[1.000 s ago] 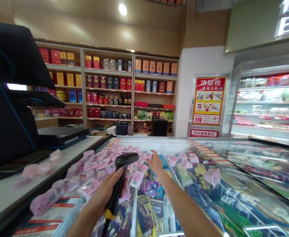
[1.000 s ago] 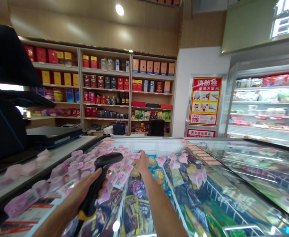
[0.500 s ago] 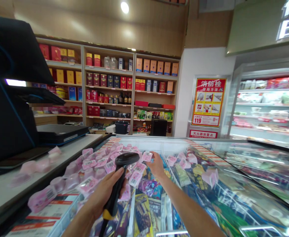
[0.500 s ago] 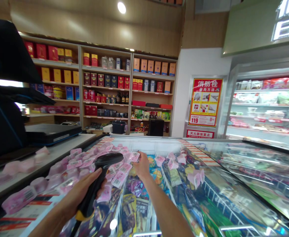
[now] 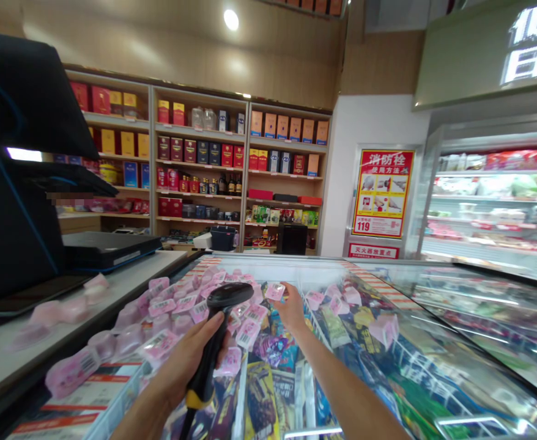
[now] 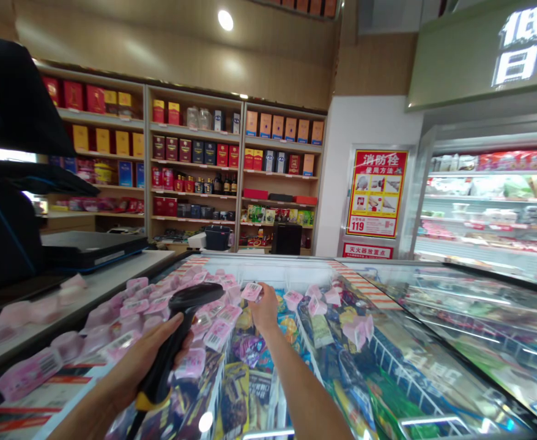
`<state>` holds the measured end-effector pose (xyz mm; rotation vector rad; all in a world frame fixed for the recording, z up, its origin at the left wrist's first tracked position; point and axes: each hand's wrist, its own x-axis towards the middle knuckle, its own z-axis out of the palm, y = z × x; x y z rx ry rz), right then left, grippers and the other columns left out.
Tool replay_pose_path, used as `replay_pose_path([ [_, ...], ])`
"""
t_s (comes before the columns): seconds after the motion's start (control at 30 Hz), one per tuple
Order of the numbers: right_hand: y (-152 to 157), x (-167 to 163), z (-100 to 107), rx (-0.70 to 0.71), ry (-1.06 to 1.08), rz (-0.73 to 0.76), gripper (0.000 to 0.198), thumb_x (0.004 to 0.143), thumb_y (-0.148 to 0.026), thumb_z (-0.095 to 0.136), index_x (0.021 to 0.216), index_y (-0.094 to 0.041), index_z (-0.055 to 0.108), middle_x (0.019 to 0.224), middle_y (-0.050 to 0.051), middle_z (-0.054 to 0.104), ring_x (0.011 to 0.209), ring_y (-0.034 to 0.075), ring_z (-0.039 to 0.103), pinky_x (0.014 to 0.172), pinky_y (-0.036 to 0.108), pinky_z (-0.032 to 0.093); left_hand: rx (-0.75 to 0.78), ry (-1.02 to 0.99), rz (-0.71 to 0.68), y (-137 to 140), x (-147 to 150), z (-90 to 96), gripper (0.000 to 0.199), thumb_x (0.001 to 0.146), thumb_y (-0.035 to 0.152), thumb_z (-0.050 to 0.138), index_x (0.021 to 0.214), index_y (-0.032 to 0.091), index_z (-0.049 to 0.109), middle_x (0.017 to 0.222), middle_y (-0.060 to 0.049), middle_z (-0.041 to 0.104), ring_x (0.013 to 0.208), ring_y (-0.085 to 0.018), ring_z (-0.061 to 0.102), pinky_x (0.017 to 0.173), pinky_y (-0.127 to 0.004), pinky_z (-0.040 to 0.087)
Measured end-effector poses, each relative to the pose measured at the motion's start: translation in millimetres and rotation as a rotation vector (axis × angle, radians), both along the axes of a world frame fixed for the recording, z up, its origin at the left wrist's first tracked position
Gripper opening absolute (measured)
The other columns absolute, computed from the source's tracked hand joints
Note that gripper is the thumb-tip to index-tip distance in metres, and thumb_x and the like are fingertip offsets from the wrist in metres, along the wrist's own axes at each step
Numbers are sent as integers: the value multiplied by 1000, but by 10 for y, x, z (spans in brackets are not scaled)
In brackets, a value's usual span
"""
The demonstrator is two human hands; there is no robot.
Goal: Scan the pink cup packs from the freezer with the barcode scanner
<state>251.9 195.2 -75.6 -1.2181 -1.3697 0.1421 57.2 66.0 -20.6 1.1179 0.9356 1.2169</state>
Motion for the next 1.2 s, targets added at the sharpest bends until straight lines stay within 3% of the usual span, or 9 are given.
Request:
replay_pose_path([
  [0.37, -4, 43, 35, -4, -17, -7, 40, 55, -17, 55, 95, -12, 53, 84, 6, 59, 74, 17, 56, 70, 28, 43, 27, -24, -55, 115, 112, 99, 27, 68, 43, 53, 73, 16, 50, 51, 4, 51, 38, -5, 43, 37, -16, 34],
  [1.2, -56, 43, 28, -33, -71, -50, 38, 55, -22, 55, 93, -15, 53, 82, 5, 59, 74, 18, 56, 69, 30, 42, 105, 53, -37, 143, 156, 24, 32, 67, 47, 51, 67, 15, 49, 50, 4, 51, 38, -6, 43, 37, -17, 32],
])
